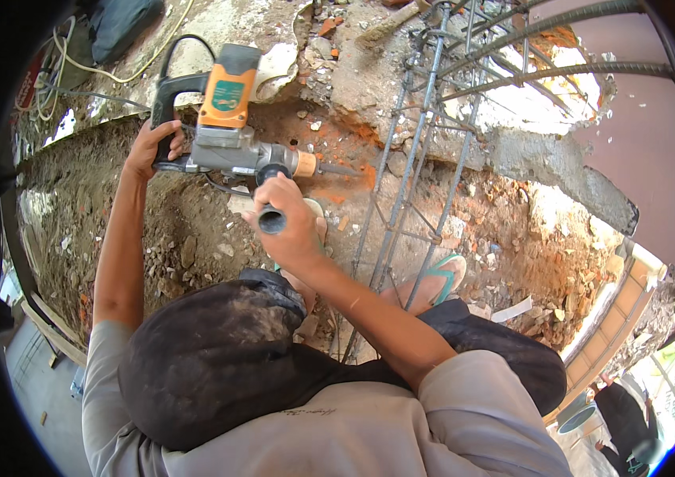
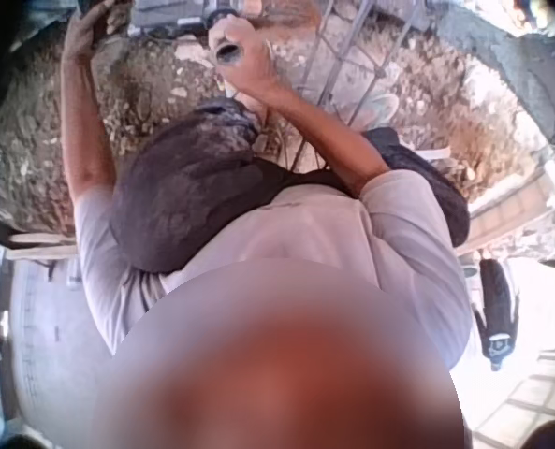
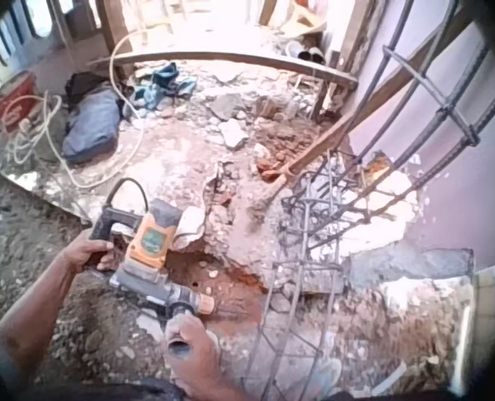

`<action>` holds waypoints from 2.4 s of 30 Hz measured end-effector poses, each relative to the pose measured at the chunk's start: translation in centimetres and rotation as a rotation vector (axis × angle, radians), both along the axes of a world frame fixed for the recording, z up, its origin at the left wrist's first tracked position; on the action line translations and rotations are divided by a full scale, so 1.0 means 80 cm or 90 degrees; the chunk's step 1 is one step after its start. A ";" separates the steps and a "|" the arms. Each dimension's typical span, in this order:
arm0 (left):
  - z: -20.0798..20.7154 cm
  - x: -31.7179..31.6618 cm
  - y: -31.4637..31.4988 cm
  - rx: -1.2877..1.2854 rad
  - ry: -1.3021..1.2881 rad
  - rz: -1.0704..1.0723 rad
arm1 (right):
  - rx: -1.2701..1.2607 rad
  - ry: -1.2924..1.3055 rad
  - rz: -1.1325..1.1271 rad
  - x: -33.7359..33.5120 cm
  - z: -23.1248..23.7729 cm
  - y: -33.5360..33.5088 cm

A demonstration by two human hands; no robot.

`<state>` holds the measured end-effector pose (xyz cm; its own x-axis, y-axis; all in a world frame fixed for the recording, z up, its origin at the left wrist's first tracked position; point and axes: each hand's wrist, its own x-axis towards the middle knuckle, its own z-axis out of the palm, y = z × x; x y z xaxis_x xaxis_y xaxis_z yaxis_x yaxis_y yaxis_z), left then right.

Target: The person uses a hammer drill to bore holes into a concrete floor at a construction site. They repeatedly clear debris from the drilled holes and reposition the drill to create additional holes near exposed rebar.

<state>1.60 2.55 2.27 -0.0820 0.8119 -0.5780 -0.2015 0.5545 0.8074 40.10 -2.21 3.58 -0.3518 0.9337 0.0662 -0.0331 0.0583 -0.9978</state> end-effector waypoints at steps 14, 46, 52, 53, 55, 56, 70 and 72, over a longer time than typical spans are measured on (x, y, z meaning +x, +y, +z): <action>-0.022 0.039 -0.054 -0.100 -0.033 0.083 | -0.113 -0.005 0.043 0.019 -0.004 0.013; 0.008 0.000 -0.053 -0.086 0.024 0.044 | -0.019 0.002 0.080 -0.007 0.020 -0.014; -0.012 0.004 0.029 -0.058 0.051 -0.077 | 0.016 -0.026 -0.018 -0.011 -0.001 -0.008; -0.012 0.008 0.038 -0.053 0.046 -0.083 | 0.016 -0.030 -0.025 -0.010 -0.002 -0.006; -0.015 0.023 0.049 -0.052 0.041 -0.082 | 0.014 -0.029 -0.049 -0.004 -0.003 -0.001; -0.013 0.027 0.053 -0.048 0.046 -0.091 | -0.018 -0.025 -0.051 0.000 -0.003 -0.001; -0.033 0.020 -0.005 -0.137 0.020 0.001 | -0.147 -0.067 0.011 0.002 0.004 0.012; -0.016 -0.016 -0.016 -0.107 0.030 0.001 | -0.081 -0.025 -0.004 -0.027 0.020 0.007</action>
<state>0.31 1.26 0.98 -0.1138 0.7038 -0.7012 -0.1671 0.6822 0.7118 37.92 -1.63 5.18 -0.3454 0.9361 -0.0666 0.0066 -0.0685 -0.9976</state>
